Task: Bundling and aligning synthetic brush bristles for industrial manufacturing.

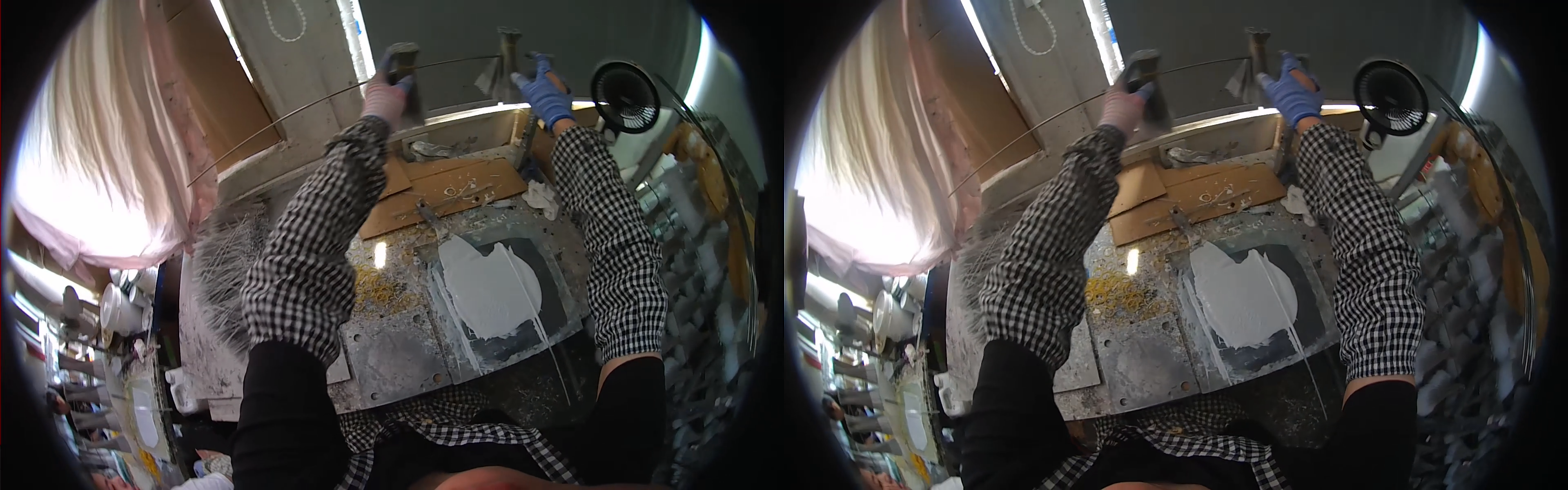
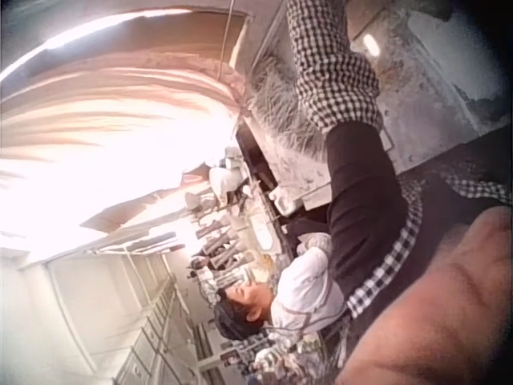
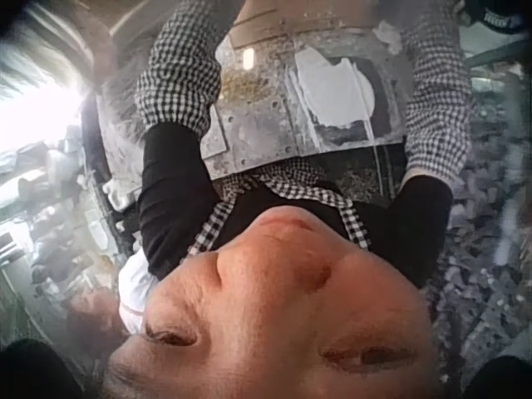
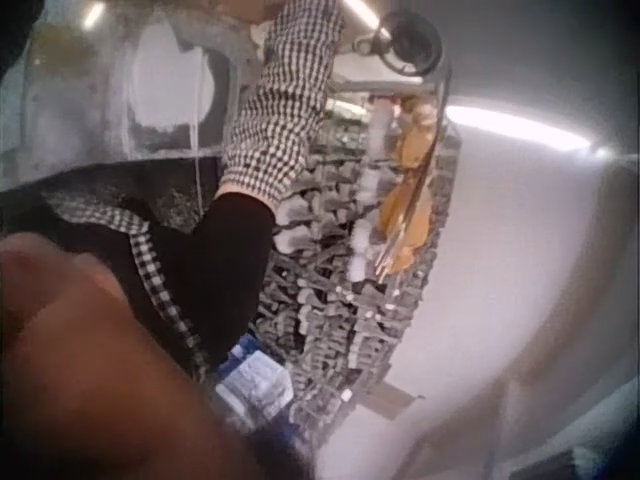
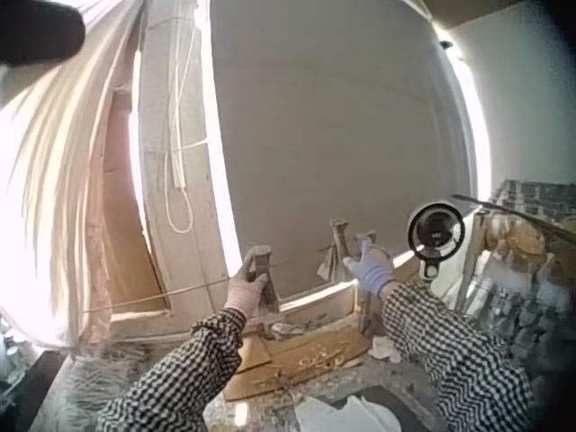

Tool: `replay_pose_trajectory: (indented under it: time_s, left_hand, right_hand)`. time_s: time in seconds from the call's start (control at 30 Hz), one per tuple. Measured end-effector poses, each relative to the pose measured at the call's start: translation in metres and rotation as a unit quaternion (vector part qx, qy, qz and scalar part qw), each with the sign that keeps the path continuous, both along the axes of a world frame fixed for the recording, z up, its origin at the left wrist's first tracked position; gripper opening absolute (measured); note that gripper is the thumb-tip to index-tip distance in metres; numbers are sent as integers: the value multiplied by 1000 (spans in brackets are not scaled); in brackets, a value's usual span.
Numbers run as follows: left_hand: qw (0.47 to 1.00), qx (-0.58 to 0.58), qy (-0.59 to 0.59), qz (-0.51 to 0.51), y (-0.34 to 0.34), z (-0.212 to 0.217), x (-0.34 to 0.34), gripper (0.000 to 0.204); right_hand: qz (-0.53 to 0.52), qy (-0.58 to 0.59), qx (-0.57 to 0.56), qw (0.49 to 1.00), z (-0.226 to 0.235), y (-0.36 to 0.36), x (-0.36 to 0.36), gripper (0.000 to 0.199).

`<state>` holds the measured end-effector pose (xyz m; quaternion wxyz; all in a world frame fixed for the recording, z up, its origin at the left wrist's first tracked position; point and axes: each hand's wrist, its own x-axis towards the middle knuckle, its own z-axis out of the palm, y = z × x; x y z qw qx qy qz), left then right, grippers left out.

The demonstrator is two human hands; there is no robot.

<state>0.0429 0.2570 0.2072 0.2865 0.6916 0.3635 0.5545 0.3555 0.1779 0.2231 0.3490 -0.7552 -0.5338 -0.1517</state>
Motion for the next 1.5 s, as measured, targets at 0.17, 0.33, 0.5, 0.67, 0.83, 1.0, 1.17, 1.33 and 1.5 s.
replay_pose_trajectory:
  time_s: [0.17,0.33,0.5,0.67,0.83,1.0,1.17,1.33,1.5]
  left_hand:
    - [996,39,17,81,4,-1,39,56]
    - [988,20,65,139,-58,0,37,69]
    - [967,-152,-194,58,-270,-95,-98,44]
    - [887,-127,-247,369,-457,-193,-206,28]
    - [833,-174,-326,413,-569,-189,-254,22]
    - [906,-153,-111,378,-585,-153,-263,35]
    - [935,-43,79,342,-567,-134,-268,44]
    - [950,-48,92,294,-563,-153,-264,28]
    - [968,-99,83,217,-575,-155,-251,27]
  right_hand:
    - [242,119,137,953,21,-7,-77,49]
    - [454,118,131,873,-12,-96,-152,33]
    - [620,280,-134,721,-69,-170,-253,27]
    - [761,149,-150,614,-101,-254,-406,39]
    - [757,169,-231,587,-134,-305,-464,41]
    - [740,148,-223,618,-157,-347,-472,40]
    - [727,55,-180,660,-181,-363,-464,35]
    - [684,25,-207,699,-198,-376,-445,37]
    - [626,-3,-279,728,-206,-390,-430,36]
